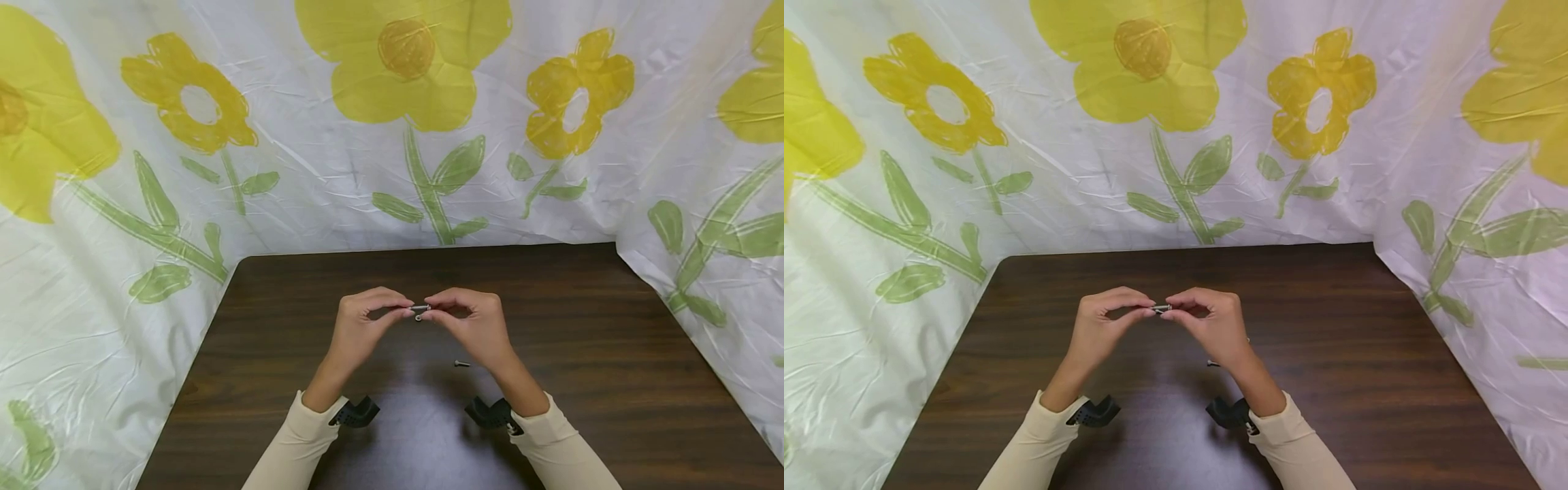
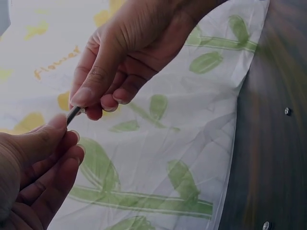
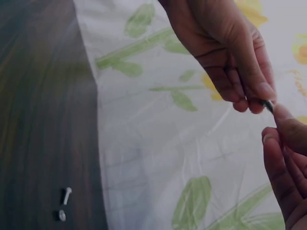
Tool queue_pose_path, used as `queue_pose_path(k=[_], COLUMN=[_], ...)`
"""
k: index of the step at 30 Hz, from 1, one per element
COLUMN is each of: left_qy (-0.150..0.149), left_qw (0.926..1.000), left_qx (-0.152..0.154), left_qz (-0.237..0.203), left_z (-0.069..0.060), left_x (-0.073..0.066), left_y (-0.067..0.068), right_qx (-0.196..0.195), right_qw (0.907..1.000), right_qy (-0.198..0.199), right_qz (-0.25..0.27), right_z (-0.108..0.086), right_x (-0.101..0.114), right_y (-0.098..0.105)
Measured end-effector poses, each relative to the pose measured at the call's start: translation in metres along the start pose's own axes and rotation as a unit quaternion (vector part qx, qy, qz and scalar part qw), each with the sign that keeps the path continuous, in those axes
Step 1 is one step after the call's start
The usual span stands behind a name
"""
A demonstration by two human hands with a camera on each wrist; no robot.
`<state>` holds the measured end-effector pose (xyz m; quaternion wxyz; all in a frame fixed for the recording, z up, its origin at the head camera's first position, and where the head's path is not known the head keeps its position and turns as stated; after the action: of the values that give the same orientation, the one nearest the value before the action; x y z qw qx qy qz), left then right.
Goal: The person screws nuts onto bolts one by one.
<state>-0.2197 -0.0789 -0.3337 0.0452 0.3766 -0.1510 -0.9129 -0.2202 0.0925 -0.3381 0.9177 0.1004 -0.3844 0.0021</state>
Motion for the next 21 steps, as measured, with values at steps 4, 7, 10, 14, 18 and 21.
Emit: queue_pose_path(k=[4, 7, 10, 14, 18, 21], left_qy=[-0.006, -0.009, -0.008, -0.011, -0.023, -0.032], left_qw=[1.0000, 0.9999, 0.9998, 0.9993, 0.9987, 0.9983], left_qx=[-0.005, -0.011, -0.020, -0.035, -0.044, -0.046], left_qz=[-0.001, -0.001, -0.004, -0.007, -0.011, -0.018], left_z=[0.001, 0.002, 0.005, 0.007, 0.008, 0.007], left_x=[-0.003, -0.006, -0.007, -0.008, -0.009, -0.010], left_y=[0.002, 0.003, 0.005, 0.007, 0.008, 0.008], right_qx=[0.000, 0.000, 0.000, -0.004, -0.007, -0.002], right_qw=[0.9996, 0.9991, 0.9986, 0.9975, 0.9964, 0.9962], right_qy=[0.010, 0.018, 0.036, 0.067, 0.084, 0.086], right_qz=[0.028, 0.037, 0.038, 0.023, 0.014, 0.013], right_z=[0.000, 0.001, 0.004, 0.007, 0.009, 0.010], right_x=[0.003, 0.005, 0.010, 0.016, 0.021, 0.021], right_y=[0.000, 0.000, 0.000, 0.001, 0.002, 0.002])
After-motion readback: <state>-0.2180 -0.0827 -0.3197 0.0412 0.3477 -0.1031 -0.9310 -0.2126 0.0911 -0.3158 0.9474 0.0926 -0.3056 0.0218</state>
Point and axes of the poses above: each hand's wrist, its own z-axis towards the middle knuckle, its own y-axis out of the back of the hand, x = y × z, the point moved 10 cm from there along z, towards the middle knuckle, and after that the axes turned 3 degrees about z, right-handed, at the moved point
